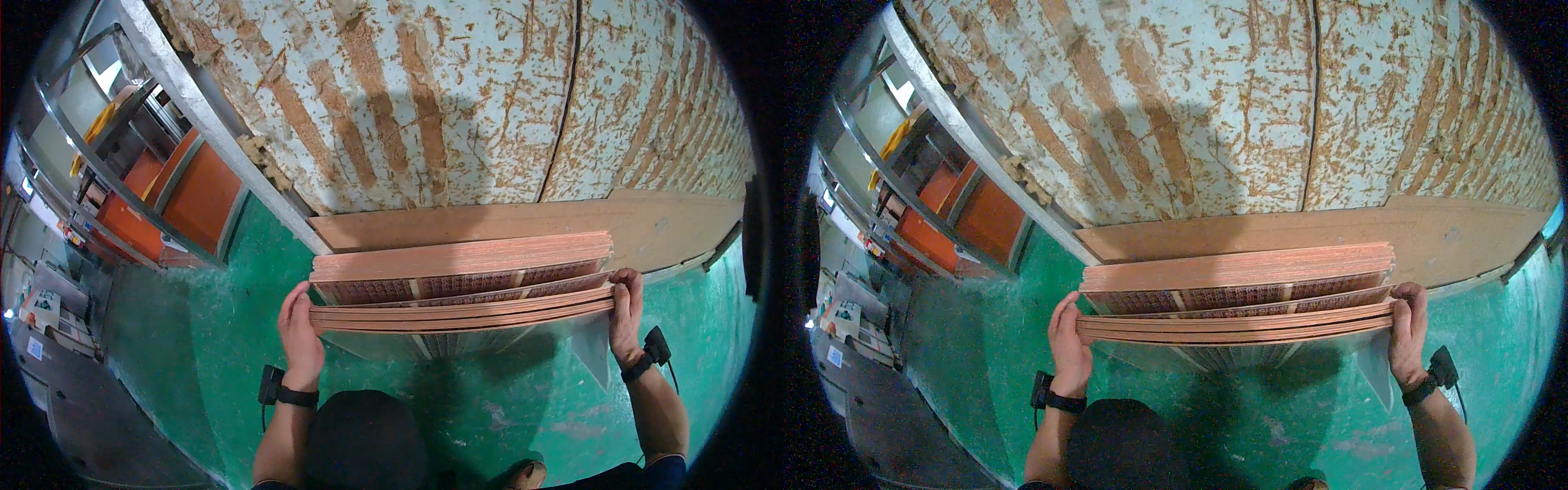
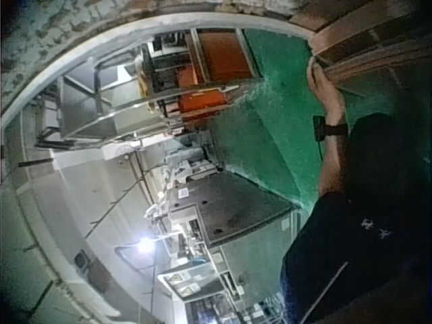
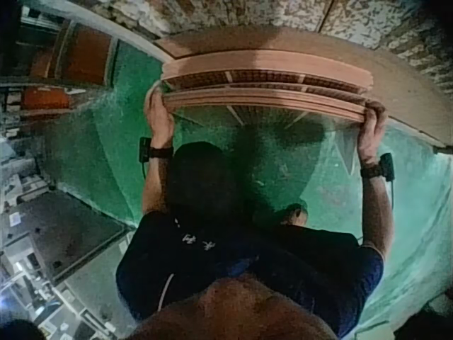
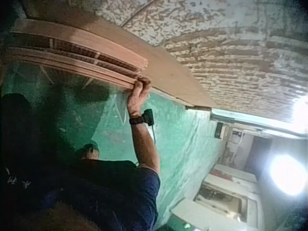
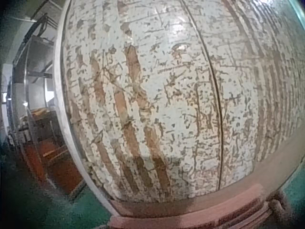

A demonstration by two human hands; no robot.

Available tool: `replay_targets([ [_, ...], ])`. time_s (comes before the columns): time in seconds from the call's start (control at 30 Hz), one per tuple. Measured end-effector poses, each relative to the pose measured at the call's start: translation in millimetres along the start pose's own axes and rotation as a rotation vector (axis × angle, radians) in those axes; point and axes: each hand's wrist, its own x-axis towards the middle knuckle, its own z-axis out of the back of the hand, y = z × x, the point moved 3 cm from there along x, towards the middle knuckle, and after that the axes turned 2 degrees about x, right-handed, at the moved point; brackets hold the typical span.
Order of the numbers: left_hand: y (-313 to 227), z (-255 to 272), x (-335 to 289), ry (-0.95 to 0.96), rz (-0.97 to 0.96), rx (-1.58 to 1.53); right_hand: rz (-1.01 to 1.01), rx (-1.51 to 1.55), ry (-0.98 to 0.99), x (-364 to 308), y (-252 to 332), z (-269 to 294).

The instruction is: Sorting and inspecting copper sheets on a fabrication floor according to a process card.

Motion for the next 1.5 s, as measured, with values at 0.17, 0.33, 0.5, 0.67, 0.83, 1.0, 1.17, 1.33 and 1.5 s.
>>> replay_targets([
  [0.17, 2.9, 7.7, 0.9, 0.012, 0.021, 0.071, -0.105, -0.009, 0.066, 2.6, -2.6, -0.4],
  [0.33, 5.8, 8.2, 2.8, 0.002, 0.020, 0.056, -0.097, -0.047, 0.090, 3.3, 1.4, 0.0],
  [0.5, -0.8, 5.3, 1.7, 0.029, 0.020, -0.020, -0.124, -0.043, 0.092, 1.3, -0.3, 1.2],
  [0.67, 6.0, 6.9, 8.1, 0.073, -0.007, 0.060, -0.078, -0.090, 0.071, 2.3, 3.2, 5.0],
  [0.83, 11.3, 8.1, 7.7, 0.099, -0.053, 0.034, -0.123, 0.033, 0.098, 2.6, 0.0, -2.0],
  [1.0, 16.5, 12.5, 9.8, 0.070, -0.041, -0.036, -0.054, -0.008, 0.143, 7.9, 16.6, -0.4],
  [1.17, 6.3, 1.2, 2.4, -0.003, 0.093, -0.057, -0.075, 0.016, 0.121, 4.7, 14.2, 1.1],
  [1.33, 10.9, 7.8, 10.1, 0.063, -0.049, 0.014, -0.080, 0.014, 0.120, 6.4, 15.3, -0.8],
  [1.5, 17.3, 13.8, 13.5, 0.059, -0.077, 0.029, 0.039, -0.052, 0.071, 7.6, 11.8, 0.3],
])
